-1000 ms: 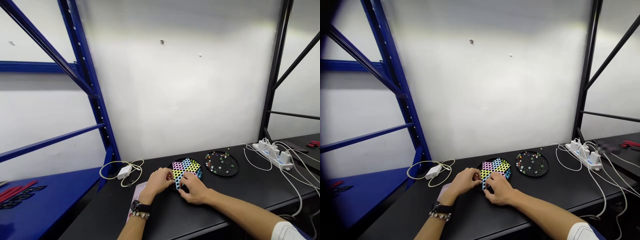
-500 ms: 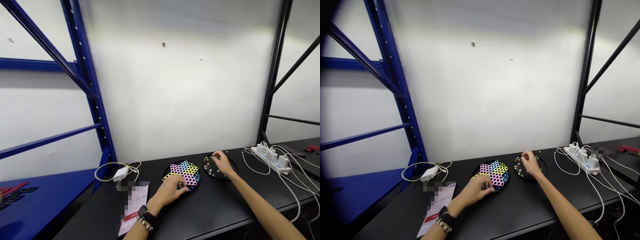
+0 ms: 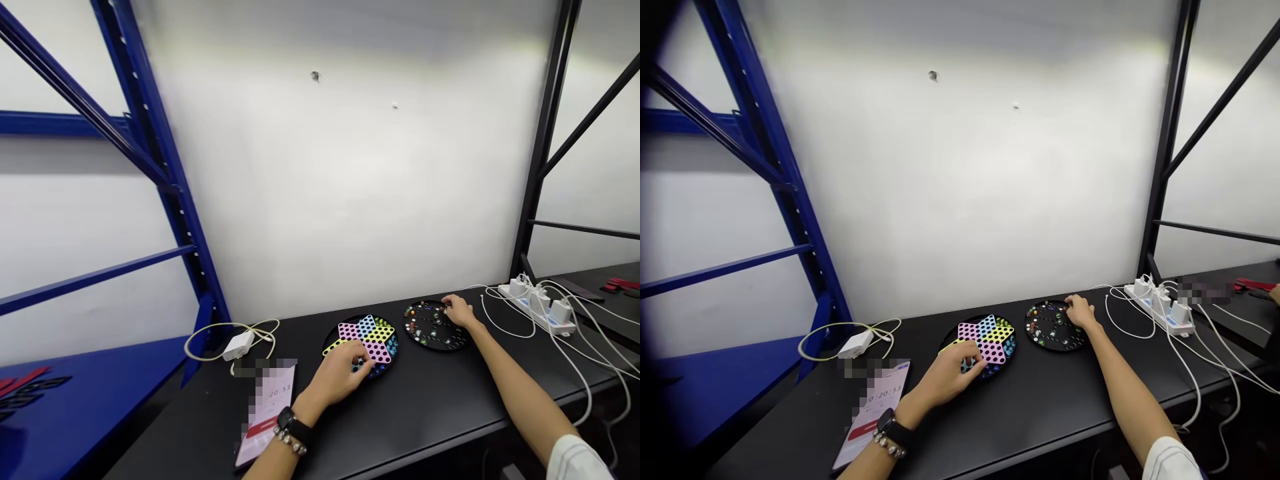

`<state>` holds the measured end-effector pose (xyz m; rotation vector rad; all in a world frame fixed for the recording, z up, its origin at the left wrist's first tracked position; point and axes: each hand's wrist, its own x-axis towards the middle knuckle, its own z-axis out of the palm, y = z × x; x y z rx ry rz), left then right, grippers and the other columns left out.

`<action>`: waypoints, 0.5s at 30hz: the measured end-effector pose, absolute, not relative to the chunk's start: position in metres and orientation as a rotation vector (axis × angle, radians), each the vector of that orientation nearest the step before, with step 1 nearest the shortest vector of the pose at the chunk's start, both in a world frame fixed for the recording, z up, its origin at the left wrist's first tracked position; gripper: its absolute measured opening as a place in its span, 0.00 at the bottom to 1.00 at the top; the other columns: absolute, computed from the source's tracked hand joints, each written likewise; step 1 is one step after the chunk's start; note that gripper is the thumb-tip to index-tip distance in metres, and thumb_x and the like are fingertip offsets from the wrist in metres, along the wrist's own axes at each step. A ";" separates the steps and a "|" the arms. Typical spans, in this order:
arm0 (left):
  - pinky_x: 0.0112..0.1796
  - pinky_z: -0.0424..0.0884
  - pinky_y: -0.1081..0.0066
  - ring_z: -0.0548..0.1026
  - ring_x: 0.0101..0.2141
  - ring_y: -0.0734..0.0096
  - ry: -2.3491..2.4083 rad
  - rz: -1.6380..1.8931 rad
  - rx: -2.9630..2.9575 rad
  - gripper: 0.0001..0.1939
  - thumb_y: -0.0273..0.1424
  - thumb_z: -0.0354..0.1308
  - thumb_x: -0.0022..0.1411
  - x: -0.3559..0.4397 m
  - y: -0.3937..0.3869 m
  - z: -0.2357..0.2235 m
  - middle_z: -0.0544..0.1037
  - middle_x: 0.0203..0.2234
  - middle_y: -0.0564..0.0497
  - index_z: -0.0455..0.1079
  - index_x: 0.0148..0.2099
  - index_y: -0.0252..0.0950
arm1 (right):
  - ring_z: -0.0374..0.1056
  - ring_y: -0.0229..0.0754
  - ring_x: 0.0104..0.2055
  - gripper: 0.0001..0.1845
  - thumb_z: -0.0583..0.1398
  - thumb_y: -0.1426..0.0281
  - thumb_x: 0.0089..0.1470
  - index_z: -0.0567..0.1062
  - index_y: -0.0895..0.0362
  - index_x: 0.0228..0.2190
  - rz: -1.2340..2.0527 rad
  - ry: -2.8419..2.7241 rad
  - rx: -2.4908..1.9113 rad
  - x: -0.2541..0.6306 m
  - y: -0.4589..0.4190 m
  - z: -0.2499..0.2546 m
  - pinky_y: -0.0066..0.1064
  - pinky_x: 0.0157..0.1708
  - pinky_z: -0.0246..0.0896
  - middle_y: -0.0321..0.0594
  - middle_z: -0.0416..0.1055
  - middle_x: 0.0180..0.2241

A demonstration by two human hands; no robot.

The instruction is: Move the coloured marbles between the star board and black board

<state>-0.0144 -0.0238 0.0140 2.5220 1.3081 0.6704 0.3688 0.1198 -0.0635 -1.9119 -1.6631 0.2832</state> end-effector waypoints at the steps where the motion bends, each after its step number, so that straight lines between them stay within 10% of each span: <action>1: 0.36 0.64 0.72 0.71 0.33 0.70 1.302 0.660 2.527 0.15 0.40 0.51 0.65 -0.014 -0.023 0.013 0.76 0.31 0.53 0.71 0.30 0.39 | 0.65 0.50 0.54 0.22 0.54 0.78 0.48 0.77 0.54 0.44 0.300 -1.661 -1.885 0.374 0.120 -0.065 0.43 0.53 0.55 0.45 0.73 0.48; 15: 0.36 0.63 0.72 0.70 0.32 0.70 1.314 0.608 2.547 0.15 0.40 0.51 0.65 -0.012 -0.022 0.007 0.75 0.30 0.52 0.71 0.30 0.38 | 0.67 0.43 0.49 0.22 0.54 0.80 0.49 0.76 0.53 0.44 0.253 -1.883 -1.813 0.371 0.110 -0.065 0.31 0.45 0.56 0.41 0.72 0.46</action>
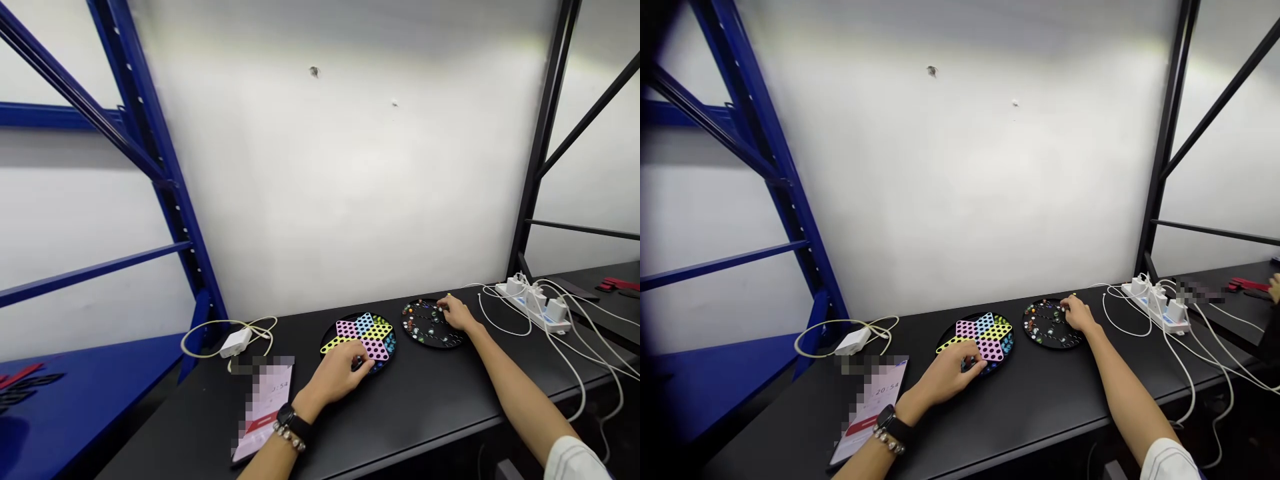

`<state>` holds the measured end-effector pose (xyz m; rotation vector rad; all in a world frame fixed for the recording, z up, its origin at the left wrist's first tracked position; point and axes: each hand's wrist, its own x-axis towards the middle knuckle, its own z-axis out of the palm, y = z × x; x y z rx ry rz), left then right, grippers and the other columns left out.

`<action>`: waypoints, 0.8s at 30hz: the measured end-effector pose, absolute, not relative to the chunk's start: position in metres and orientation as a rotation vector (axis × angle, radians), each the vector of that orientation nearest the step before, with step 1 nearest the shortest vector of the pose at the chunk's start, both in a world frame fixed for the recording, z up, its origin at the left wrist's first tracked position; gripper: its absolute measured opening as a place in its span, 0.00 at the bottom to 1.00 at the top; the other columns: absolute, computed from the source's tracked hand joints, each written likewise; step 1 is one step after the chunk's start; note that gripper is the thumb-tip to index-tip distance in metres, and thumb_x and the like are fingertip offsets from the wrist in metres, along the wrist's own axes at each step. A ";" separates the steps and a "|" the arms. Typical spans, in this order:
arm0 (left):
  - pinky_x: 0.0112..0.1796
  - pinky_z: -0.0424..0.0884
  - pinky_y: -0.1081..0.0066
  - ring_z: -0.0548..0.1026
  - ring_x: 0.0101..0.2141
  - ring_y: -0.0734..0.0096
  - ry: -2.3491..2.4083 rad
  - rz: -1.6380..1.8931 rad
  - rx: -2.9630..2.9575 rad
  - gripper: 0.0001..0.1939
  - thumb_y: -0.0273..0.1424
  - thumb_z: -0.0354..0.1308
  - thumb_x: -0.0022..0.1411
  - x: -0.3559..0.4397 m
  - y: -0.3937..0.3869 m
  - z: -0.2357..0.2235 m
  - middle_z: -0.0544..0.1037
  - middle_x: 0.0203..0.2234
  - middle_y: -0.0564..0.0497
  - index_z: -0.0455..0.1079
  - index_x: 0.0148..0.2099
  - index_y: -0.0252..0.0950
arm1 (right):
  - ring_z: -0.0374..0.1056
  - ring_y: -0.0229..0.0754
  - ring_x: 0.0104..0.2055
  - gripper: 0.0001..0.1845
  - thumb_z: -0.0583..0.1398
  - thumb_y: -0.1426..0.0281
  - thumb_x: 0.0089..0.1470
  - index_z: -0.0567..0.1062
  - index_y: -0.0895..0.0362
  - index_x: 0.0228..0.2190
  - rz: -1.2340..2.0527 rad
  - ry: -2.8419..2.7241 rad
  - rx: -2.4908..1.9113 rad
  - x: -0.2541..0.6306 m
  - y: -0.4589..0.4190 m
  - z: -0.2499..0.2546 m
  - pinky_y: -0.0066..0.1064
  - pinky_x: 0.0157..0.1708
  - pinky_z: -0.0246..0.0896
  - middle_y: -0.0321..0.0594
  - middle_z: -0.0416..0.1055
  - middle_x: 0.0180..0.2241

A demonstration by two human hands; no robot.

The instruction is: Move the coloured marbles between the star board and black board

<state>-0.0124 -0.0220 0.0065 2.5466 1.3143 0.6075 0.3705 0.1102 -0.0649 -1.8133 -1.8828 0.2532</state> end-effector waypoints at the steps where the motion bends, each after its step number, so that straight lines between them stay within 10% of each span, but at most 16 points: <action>1: 0.36 0.63 0.72 0.70 0.32 0.70 1.317 0.606 2.542 0.15 0.40 0.51 0.64 -0.012 -0.022 0.007 0.75 0.30 0.52 0.71 0.31 0.38 | 0.67 0.42 0.49 0.23 0.54 0.81 0.49 0.76 0.53 0.45 0.252 -1.910 -1.804 0.367 0.109 -0.064 0.30 0.45 0.56 0.41 0.71 0.46; 24: 0.36 0.63 0.71 0.70 0.32 0.69 1.321 0.593 2.540 0.14 0.41 0.52 0.63 -0.012 -0.022 0.005 0.76 0.30 0.51 0.70 0.30 0.38 | 0.70 0.43 0.38 0.10 0.59 0.71 0.53 0.77 0.56 0.38 0.296 -1.930 -1.814 0.360 0.109 -0.061 0.29 0.36 0.59 0.43 0.75 0.36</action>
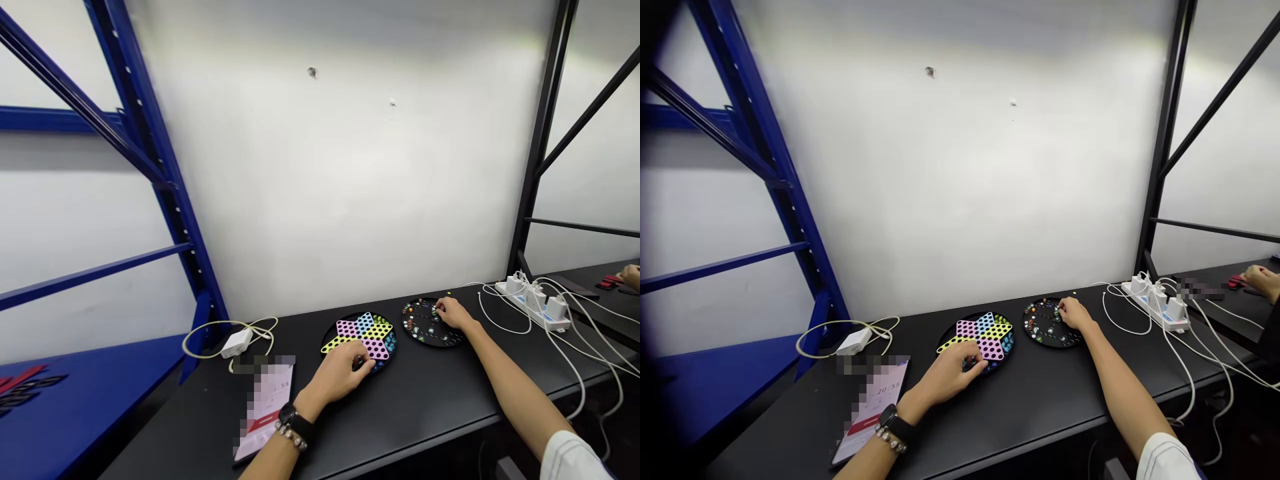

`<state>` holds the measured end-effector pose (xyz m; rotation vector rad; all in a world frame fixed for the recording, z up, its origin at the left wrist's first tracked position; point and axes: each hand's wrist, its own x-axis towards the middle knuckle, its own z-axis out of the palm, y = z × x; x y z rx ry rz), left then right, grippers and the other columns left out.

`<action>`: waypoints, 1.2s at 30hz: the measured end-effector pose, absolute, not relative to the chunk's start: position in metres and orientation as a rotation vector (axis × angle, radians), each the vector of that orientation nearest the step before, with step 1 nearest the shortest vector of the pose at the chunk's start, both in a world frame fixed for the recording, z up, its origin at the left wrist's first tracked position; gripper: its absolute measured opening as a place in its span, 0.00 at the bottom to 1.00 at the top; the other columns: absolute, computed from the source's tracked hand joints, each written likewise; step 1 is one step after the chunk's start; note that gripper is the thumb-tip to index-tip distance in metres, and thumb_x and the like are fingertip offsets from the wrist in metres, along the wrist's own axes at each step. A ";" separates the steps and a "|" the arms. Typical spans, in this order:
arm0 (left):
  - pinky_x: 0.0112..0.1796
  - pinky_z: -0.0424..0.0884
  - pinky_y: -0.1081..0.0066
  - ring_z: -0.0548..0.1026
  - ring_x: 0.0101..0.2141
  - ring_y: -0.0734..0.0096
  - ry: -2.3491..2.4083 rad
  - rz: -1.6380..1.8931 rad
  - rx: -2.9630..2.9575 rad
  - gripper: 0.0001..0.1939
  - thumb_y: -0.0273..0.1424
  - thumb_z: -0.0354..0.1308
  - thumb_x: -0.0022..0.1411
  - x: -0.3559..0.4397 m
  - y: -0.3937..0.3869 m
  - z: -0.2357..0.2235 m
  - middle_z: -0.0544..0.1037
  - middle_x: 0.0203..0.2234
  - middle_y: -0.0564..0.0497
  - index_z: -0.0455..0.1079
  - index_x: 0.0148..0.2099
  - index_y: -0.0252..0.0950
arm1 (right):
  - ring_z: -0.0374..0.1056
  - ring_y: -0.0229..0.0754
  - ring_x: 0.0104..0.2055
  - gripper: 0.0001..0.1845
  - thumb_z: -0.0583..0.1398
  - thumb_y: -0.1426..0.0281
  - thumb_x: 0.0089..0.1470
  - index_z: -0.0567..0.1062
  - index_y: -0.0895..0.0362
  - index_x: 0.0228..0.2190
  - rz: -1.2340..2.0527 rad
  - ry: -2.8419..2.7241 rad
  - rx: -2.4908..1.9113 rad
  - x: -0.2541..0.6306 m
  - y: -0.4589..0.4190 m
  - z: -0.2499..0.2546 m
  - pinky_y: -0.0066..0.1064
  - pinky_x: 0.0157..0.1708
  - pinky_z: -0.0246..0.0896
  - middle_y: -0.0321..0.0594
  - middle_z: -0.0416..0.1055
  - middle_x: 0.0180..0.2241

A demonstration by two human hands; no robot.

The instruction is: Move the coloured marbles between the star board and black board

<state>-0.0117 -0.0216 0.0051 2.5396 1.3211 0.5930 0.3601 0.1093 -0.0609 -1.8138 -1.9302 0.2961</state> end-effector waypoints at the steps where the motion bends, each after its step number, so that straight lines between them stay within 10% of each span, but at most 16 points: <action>1: 0.36 0.63 0.71 0.70 0.32 0.69 1.321 0.597 2.537 0.15 0.41 0.52 0.63 -0.012 -0.022 0.005 0.76 0.30 0.51 0.70 0.30 0.38 | 0.70 0.42 0.36 0.09 0.59 0.71 0.53 0.77 0.56 0.37 0.320 -1.922 -1.818 0.360 0.110 -0.061 0.29 0.35 0.58 0.42 0.75 0.34; 14: 0.36 0.63 0.71 0.70 0.32 0.70 1.318 0.606 2.521 0.14 0.40 0.52 0.63 -0.011 -0.022 0.005 0.75 0.29 0.52 0.70 0.30 0.38 | 0.62 0.34 0.22 0.07 0.63 0.68 0.46 0.73 0.57 0.30 0.858 -1.191 -1.279 0.368 0.111 -0.048 0.26 0.21 0.56 0.35 0.69 0.23; 24: 0.35 0.62 0.71 0.70 0.31 0.71 1.312 0.610 2.535 0.14 0.39 0.52 0.63 -0.012 -0.022 0.005 0.75 0.29 0.52 0.69 0.29 0.38 | 0.60 0.34 0.20 0.14 0.49 0.66 0.61 0.70 0.58 0.31 1.464 -0.522 -0.900 0.369 0.095 -0.023 0.21 0.13 0.50 0.43 0.70 0.25; 32: 0.35 0.62 0.72 0.70 0.31 0.71 1.313 0.617 2.552 0.14 0.38 0.53 0.63 -0.011 -0.020 0.004 0.75 0.29 0.53 0.67 0.28 0.38 | 0.52 0.31 0.16 0.15 0.52 0.61 0.60 0.71 0.58 0.31 1.312 -0.792 -1.128 0.363 0.100 -0.035 0.21 0.13 0.42 0.36 0.64 0.20; 36: 0.35 0.62 0.72 0.70 0.31 0.71 1.299 0.618 2.565 0.13 0.39 0.53 0.63 -0.012 -0.019 0.000 0.75 0.29 0.53 0.68 0.29 0.38 | 0.64 0.37 0.24 0.12 0.59 0.61 0.52 0.73 0.57 0.27 0.753 -1.292 -1.649 0.345 0.119 -0.039 0.26 0.23 0.54 0.37 0.69 0.22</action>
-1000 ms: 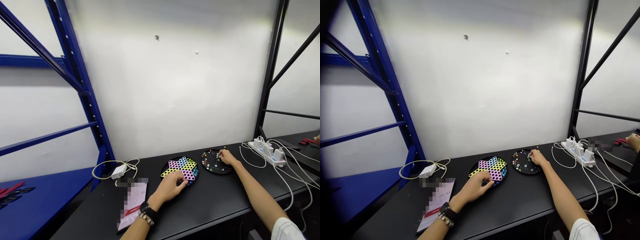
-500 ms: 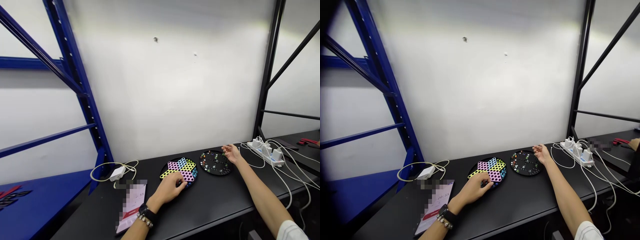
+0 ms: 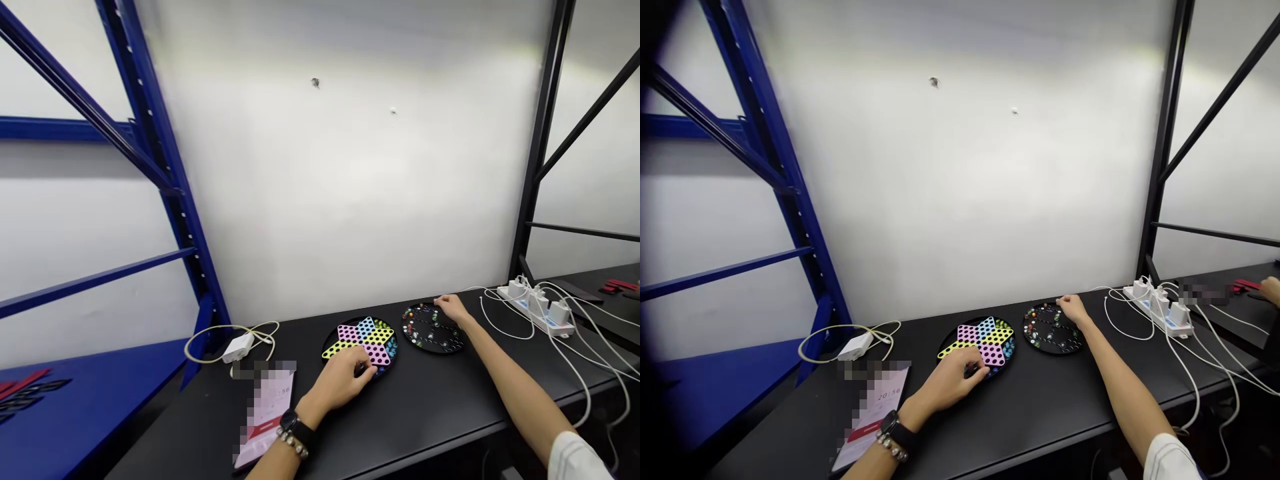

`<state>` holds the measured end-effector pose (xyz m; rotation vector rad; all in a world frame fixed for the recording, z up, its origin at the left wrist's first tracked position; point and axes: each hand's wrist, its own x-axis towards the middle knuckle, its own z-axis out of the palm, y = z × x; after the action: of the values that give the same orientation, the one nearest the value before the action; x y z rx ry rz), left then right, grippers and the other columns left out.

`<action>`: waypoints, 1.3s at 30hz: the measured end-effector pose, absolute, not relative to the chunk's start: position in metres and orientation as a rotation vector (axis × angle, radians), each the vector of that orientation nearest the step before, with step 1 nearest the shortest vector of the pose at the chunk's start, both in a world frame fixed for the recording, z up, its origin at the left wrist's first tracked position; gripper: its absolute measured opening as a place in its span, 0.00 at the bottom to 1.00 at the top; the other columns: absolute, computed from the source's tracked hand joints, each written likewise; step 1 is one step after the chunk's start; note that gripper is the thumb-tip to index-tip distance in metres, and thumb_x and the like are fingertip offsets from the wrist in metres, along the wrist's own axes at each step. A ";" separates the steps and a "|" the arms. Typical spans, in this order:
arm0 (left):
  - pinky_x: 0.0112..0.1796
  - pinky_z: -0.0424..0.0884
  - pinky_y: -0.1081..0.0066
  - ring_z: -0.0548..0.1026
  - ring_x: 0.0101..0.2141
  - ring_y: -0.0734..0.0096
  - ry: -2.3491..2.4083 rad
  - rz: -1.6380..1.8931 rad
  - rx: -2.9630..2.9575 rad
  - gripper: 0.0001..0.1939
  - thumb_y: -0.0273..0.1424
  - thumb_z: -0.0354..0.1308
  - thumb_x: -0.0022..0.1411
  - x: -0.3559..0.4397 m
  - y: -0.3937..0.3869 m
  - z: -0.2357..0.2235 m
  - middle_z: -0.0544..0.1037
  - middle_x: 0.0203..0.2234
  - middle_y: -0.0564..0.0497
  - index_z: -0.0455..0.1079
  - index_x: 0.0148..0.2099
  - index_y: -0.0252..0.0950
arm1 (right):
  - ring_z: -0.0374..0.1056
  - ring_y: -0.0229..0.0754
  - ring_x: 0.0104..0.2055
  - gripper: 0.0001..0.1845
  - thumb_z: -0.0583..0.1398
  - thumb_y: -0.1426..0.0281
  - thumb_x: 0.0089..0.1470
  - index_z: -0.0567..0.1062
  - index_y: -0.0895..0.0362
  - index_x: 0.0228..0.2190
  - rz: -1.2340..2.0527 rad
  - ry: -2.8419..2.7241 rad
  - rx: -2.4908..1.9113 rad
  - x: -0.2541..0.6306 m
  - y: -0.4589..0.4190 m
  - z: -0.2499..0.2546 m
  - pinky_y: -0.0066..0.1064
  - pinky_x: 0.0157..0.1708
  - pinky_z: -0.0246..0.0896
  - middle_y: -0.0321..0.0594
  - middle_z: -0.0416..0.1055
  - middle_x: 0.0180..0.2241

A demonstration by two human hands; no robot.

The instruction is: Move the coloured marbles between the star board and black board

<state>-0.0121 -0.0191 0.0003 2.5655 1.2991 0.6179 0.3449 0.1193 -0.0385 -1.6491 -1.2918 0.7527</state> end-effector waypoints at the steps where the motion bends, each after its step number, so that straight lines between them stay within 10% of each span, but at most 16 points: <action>1: 0.35 0.62 0.72 0.70 0.31 0.71 1.301 0.620 2.564 0.13 0.39 0.53 0.63 -0.012 -0.019 0.000 0.75 0.29 0.53 0.68 0.29 0.38 | 0.68 0.41 0.29 0.11 0.60 0.61 0.51 0.74 0.57 0.27 0.605 -1.408 -1.762 0.337 0.125 -0.037 0.28 0.27 0.57 0.39 0.72 0.26; 8: 0.35 0.62 0.73 0.70 0.31 0.72 1.307 0.614 2.539 0.13 0.37 0.53 0.63 -0.013 -0.022 0.002 0.75 0.29 0.53 0.68 0.29 0.37 | 0.70 0.51 0.46 0.11 0.57 0.65 0.56 0.72 0.58 0.39 0.214 -1.873 -2.207 0.286 0.148 -0.036 0.36 0.41 0.60 0.52 0.72 0.44; 19: 0.35 0.63 0.72 0.70 0.31 0.72 1.305 0.615 2.539 0.12 0.37 0.53 0.63 -0.012 -0.022 0.002 0.75 0.29 0.53 0.69 0.29 0.38 | 0.48 0.34 0.17 0.09 0.48 0.64 0.56 0.60 0.54 0.27 1.255 -0.920 -1.006 0.322 0.135 -0.005 0.23 0.14 0.42 0.32 0.55 0.18; 23: 0.36 0.63 0.72 0.70 0.32 0.71 1.303 0.616 2.534 0.12 0.37 0.54 0.63 -0.013 -0.020 -0.001 0.75 0.29 0.53 0.69 0.29 0.38 | 0.40 0.31 0.15 0.13 0.51 0.62 0.56 0.59 0.54 0.24 1.247 -1.042 -1.194 0.310 0.124 -0.011 0.23 0.15 0.34 0.26 0.47 0.15; 30: 0.36 0.62 0.72 0.70 0.32 0.71 1.295 0.622 2.529 0.12 0.37 0.54 0.63 -0.013 -0.020 -0.001 0.76 0.30 0.53 0.69 0.29 0.38 | 0.68 0.42 0.30 0.19 0.59 0.54 0.52 0.69 0.56 0.22 0.460 -2.063 -1.801 0.258 0.104 -0.023 0.29 0.29 0.54 0.41 0.72 0.27; 39: 0.36 0.63 0.72 0.70 0.32 0.71 1.303 0.612 2.524 0.11 0.37 0.53 0.62 -0.012 -0.024 0.002 0.76 0.30 0.52 0.71 0.31 0.38 | 0.73 0.48 0.38 0.13 0.57 0.61 0.56 0.75 0.57 0.33 0.497 -2.412 -1.850 0.250 0.086 -0.016 0.31 0.33 0.58 0.47 0.76 0.36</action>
<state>-0.0125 -0.0243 0.0017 2.5243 1.3032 0.6116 0.2500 0.0859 -0.0158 -1.8500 -2.4115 0.4971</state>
